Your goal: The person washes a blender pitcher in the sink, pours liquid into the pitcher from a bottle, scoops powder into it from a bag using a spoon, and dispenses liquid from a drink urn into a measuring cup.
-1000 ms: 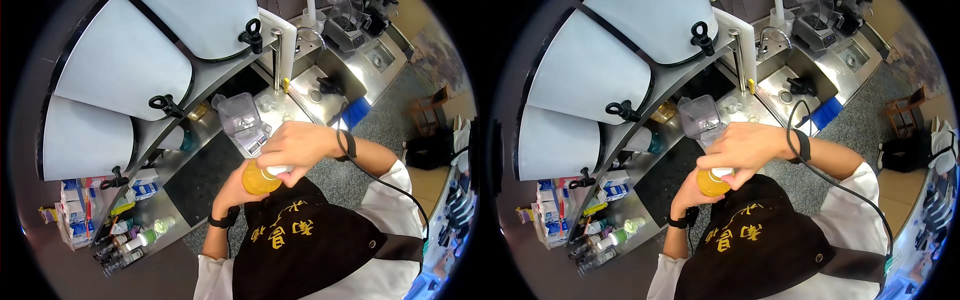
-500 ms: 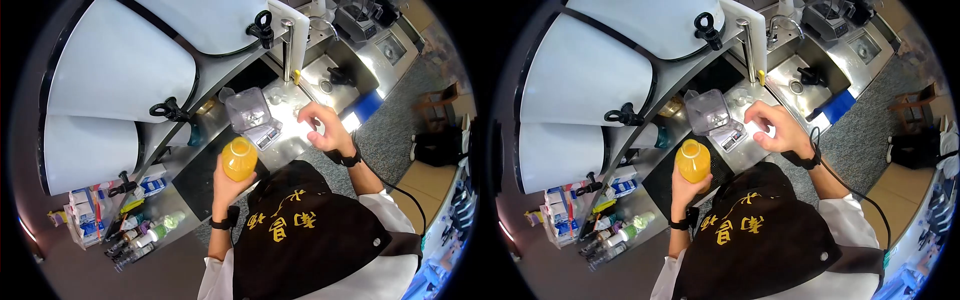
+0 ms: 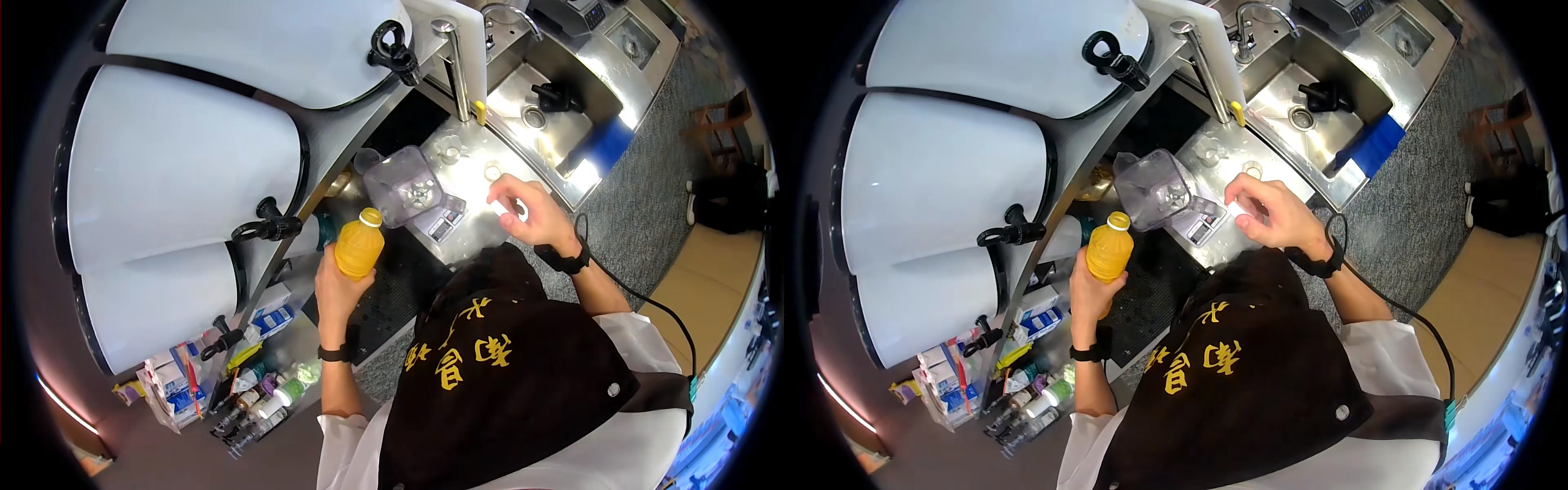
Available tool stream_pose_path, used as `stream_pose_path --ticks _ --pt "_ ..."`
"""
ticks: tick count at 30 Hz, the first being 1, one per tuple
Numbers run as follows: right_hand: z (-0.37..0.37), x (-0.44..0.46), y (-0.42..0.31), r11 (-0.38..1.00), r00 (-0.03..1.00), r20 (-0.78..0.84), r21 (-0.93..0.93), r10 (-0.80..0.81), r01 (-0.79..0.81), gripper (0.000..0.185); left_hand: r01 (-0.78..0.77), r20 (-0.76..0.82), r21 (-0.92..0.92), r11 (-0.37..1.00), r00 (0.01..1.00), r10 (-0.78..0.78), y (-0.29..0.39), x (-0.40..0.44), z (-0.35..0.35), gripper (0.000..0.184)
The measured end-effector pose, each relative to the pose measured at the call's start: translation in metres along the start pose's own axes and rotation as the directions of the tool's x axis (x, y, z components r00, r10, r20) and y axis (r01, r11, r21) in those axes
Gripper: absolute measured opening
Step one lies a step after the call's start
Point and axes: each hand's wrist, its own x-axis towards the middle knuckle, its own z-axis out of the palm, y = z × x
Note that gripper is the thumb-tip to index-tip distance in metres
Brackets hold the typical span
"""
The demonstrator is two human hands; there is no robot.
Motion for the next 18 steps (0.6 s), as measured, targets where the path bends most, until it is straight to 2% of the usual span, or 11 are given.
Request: stream_pose_path --ticks 4,6,7,9,18 --pt "0.006 -0.003 0.007 0.999 0.999 -0.035 0.024 -0.028 0.029 0.035 -0.028 -0.003 0.031 0.999 1.000 0.028 0.000 0.006 0.000 0.073" --pt "0.009 -0.005 0.009 0.999 0.999 -0.046 0.036 -0.005 0.006 0.032 -0.027 -0.012 0.150 0.988 1.000 0.029 0.006 0.008 -0.003 0.072" --pt "0.009 -0.005 0.009 0.999 0.999 -0.045 0.040 0.000 0.002 0.032 -0.023 -0.007 0.151 0.988 1.000 0.025 0.008 0.009 -0.003 0.072" --pt "0.010 -0.007 0.006 0.999 0.999 -0.016 0.005 0.039 -0.039 0.029 -0.039 -0.030 0.252 0.967 0.998 0.048 0.010 0.010 -0.003 0.073" --pt "0.006 -0.006 0.009 0.996 0.999 -0.011 -0.085 0.034 -0.035 0.027 0.004 -0.006 0.375 0.927 1.000 -0.002 0.012 0.012 -0.009 0.075"
